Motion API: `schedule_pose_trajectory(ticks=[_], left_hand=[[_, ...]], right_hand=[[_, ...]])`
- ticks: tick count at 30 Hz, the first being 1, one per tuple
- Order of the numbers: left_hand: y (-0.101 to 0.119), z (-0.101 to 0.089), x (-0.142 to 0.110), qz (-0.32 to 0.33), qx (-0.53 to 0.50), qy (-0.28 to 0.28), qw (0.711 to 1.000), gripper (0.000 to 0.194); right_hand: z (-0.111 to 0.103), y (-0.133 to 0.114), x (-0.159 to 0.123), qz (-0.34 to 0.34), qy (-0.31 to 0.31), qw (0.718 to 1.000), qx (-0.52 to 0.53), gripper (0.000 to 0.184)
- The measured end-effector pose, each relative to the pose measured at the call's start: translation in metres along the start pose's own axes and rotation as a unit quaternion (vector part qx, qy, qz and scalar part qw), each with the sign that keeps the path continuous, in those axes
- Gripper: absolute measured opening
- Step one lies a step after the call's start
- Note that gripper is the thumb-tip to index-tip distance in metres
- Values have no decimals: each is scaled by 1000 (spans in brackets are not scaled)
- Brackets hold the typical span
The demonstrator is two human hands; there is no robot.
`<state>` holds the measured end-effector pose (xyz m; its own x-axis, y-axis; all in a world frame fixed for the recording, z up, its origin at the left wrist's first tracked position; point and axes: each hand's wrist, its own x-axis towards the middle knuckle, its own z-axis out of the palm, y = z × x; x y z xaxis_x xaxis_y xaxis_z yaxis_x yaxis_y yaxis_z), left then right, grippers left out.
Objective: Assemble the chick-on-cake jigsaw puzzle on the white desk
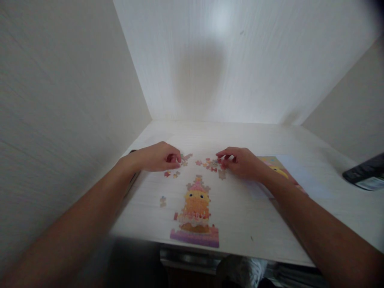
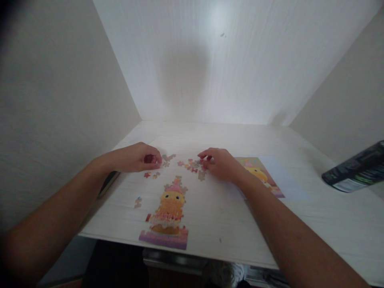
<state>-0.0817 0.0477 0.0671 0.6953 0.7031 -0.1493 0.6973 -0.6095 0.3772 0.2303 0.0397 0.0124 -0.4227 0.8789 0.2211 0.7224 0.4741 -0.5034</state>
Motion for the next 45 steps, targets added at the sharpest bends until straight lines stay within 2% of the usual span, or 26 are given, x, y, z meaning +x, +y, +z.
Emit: schedule_pose_trajectory(ticks=[4, 11, 17, 19, 23, 27, 31, 36, 41, 45], left_hand=[[4, 6, 6, 15, -1, 31, 999, 27], [-6, 17, 18, 41, 76, 177, 980, 24], [-11, 23, 22, 25, 73, 200, 977, 25], [-15, 21, 21, 0, 80, 192, 978, 27], [-23, 12, 15, -36, 93, 158, 982, 27], [-23, -1, 2, -41, 79, 90, 992, 17], [-20, -9, -10, -29, 25, -4, 999, 12], [-14, -10, -13, -43, -37, -72, 996, 12], [-10, -8, -13, -62, -65, -110, 990, 26], [-14, -5, -11, -74, -82, -121, 986, 16]], right_hand=[[1, 2, 0, -15, -23, 1000, -2, 27], [2, 2, 1, 7, -37, 999, 35, 27], [3, 1, 0, 23, -52, 996, 65, 27], [3, 0, 0, 22, -35, 997, 70, 25], [3, -2, 1, 15, 63, 996, 56, 23], [0, -8, 0, 21, 128, 991, 39, 34], [0, -13, -2, 16, 148, 988, 25, 43], [3, -14, -2, 27, 172, 985, -17, 40], [4, -10, 0, 31, 201, 979, -15, 41], [4, -8, 1, 30, 191, 981, -11, 42]])
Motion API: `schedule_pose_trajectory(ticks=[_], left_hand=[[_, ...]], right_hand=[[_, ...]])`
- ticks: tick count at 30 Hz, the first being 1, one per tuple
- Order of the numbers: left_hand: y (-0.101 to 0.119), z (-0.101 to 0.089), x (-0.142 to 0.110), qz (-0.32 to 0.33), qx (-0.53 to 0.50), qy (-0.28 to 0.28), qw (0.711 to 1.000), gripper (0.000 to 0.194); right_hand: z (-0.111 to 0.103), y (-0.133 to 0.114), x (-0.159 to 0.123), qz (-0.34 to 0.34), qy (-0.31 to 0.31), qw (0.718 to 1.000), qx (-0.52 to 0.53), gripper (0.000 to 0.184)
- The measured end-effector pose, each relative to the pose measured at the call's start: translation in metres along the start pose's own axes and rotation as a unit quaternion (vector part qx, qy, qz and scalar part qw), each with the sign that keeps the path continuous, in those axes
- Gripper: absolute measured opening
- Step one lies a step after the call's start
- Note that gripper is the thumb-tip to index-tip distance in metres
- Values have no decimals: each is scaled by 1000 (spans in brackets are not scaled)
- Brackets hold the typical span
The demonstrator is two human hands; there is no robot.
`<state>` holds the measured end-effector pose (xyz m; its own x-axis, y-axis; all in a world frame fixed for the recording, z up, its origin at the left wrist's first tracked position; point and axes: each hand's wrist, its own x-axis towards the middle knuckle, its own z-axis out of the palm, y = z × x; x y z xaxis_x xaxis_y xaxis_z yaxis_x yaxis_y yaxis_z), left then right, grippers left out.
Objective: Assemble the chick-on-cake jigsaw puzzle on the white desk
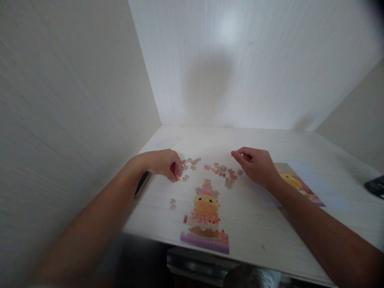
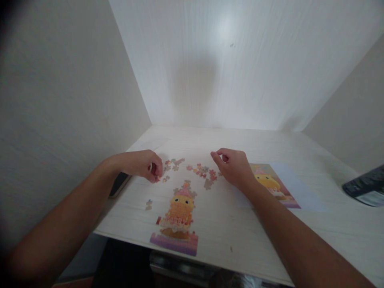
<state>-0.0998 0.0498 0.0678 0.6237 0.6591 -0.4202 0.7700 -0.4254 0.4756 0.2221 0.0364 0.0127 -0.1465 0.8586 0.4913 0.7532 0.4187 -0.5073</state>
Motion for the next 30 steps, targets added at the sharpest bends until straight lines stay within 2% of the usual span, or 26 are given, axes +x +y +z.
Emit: schedule_pose_trajectory(ticks=[7, 15, 26, 30], left_hand=[[-1, 1, 2, 26, 17, 5, 1000, 10], [11, 3, -1, 28, -8, 18, 999, 17], [11, 2, -5, 28, 58, 3, 998, 10], [14, 0, -5, 62, 16, 19, 998, 13]], right_hand=[[0, -3, -1, -11, -37, 999, 6, 40], [-2, -8, -2, -13, -63, 998, 18, 38], [-1, -4, -3, -13, -83, 996, 28, 36], [0, -7, -3, -13, -91, 995, 43, 34]])
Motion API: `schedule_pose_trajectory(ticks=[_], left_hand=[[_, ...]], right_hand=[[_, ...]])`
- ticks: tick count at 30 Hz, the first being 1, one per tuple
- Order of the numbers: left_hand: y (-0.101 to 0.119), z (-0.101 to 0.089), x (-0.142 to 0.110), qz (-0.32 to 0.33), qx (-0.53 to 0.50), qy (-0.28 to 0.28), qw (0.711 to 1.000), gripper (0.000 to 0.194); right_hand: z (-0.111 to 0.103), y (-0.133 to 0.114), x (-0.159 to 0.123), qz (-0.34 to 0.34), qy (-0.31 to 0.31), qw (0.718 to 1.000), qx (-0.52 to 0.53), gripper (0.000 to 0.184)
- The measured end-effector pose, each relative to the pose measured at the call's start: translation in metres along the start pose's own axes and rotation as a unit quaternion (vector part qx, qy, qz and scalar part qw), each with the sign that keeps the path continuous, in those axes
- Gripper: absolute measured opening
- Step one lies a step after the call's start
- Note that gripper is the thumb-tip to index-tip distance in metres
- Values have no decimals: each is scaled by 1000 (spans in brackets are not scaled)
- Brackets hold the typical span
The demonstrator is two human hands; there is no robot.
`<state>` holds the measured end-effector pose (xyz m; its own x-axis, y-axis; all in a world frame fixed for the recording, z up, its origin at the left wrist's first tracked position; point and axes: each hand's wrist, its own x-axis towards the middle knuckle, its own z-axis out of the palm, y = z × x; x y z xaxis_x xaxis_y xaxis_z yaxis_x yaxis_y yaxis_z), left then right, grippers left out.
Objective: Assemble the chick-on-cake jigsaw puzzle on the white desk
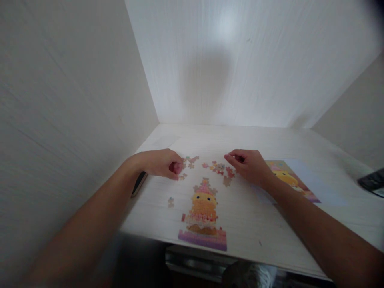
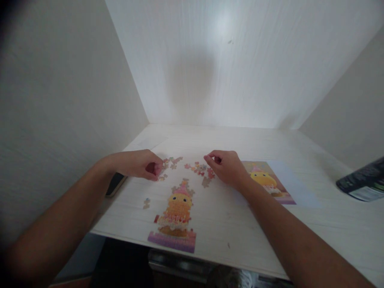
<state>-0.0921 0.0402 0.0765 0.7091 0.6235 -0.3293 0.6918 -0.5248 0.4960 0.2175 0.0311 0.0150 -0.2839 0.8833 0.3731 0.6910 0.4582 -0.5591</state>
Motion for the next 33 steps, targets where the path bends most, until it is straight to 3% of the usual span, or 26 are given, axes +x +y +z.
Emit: schedule_pose_trajectory(ticks=[3, 5, 7, 10, 16, 19, 23, 26, 29, 33], left_hand=[[7, 3, 7, 59, -86, 111, 988, 26], [16, 10, 15, 91, -161, 213, 959, 26], [27, 17, 23, 95, -230, 278, 928, 22], [42, 28, 31, 67, -291, 300, 906, 22], [46, 38, 37, 65, -286, 308, 905, 24], [43, 39, 37, 66, -269, 295, 915, 28], [40, 34, 32, 98, -214, 222, 946, 28], [39, 32, 29, 114, -93, 123, 981, 33], [42, 37, 29, 99, -52, 19, 993, 41], [49, 47, 31, 93, -14, -24, 995, 50]], right_hand=[[1, -8, -1, 18, -28, 993, 118, 33], [3, -17, -3, 45, -61, 968, 240, 34], [6, -25, -5, 69, -91, 935, 336, 39], [9, -33, -8, 71, -113, 910, 393, 39], [14, -36, -10, 55, -134, 903, 405, 30], [14, -36, -9, 66, -136, 906, 396, 30], [4, -33, -7, 69, -173, 905, 382, 26], [-5, -32, -7, 54, -273, 889, 363, 21], [-12, -36, -12, 41, -412, 847, 334, 16], [-12, -46, -20, 36, -509, 812, 284, 9]])
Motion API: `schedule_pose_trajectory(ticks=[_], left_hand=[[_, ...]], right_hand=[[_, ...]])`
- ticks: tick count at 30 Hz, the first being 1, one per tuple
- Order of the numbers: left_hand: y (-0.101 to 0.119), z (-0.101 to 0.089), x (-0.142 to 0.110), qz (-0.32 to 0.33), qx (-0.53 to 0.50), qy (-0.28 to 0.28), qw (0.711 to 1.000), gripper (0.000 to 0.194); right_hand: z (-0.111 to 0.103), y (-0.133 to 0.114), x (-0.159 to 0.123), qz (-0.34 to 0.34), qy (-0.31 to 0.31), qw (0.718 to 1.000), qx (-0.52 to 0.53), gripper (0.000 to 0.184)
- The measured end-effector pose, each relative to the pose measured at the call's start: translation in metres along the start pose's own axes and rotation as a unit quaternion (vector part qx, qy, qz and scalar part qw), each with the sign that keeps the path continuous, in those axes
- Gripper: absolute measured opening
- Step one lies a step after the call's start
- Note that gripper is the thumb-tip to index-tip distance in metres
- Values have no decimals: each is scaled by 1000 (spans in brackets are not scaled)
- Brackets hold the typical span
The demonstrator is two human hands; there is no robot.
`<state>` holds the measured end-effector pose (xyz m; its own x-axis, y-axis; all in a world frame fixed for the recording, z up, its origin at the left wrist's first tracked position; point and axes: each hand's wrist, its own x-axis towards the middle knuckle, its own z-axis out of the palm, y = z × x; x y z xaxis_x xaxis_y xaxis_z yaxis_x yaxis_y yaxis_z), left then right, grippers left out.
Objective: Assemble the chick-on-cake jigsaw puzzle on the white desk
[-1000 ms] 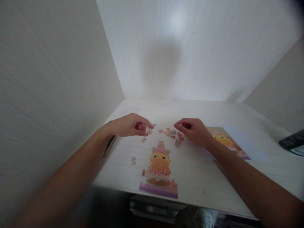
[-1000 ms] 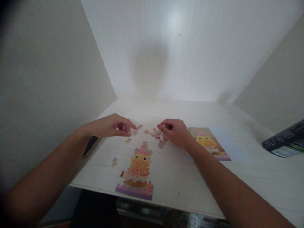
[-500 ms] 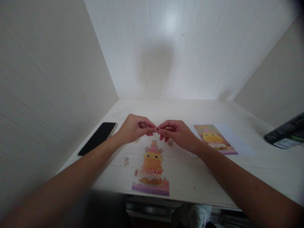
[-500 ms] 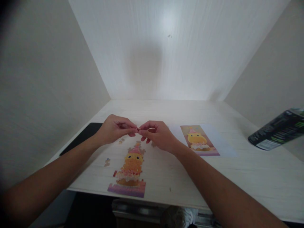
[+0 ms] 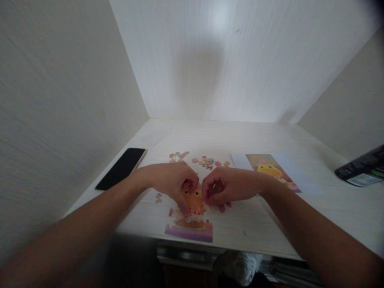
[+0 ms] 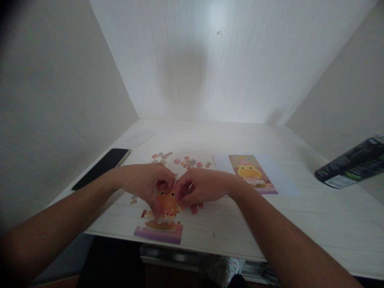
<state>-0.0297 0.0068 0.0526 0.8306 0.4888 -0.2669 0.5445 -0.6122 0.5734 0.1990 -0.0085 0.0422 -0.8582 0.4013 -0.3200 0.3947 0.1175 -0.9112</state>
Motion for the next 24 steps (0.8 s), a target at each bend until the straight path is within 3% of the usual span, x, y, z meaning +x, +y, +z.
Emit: schedule_pose_trajectory(ticks=[4, 12, 19, 24], left_hand=[[4, 2, 2, -11, 37, -4, 999, 49], [-4, -3, 0, -7, 47, 10, 999, 44], [-9, -11, -4, 15, 63, 78, 995, 39], [-19, -19, -9, -2, 101, 121, 988, 35]], right_hand=[[6, 0, 2, 20, -12, 1000, -15, 8], [1, -1, -2, 18, 25, 998, -55, 7], [-2, 0, -4, 15, 29, 999, -40, 7], [-9, 3, -8, 4, 12, 993, -115, 13]])
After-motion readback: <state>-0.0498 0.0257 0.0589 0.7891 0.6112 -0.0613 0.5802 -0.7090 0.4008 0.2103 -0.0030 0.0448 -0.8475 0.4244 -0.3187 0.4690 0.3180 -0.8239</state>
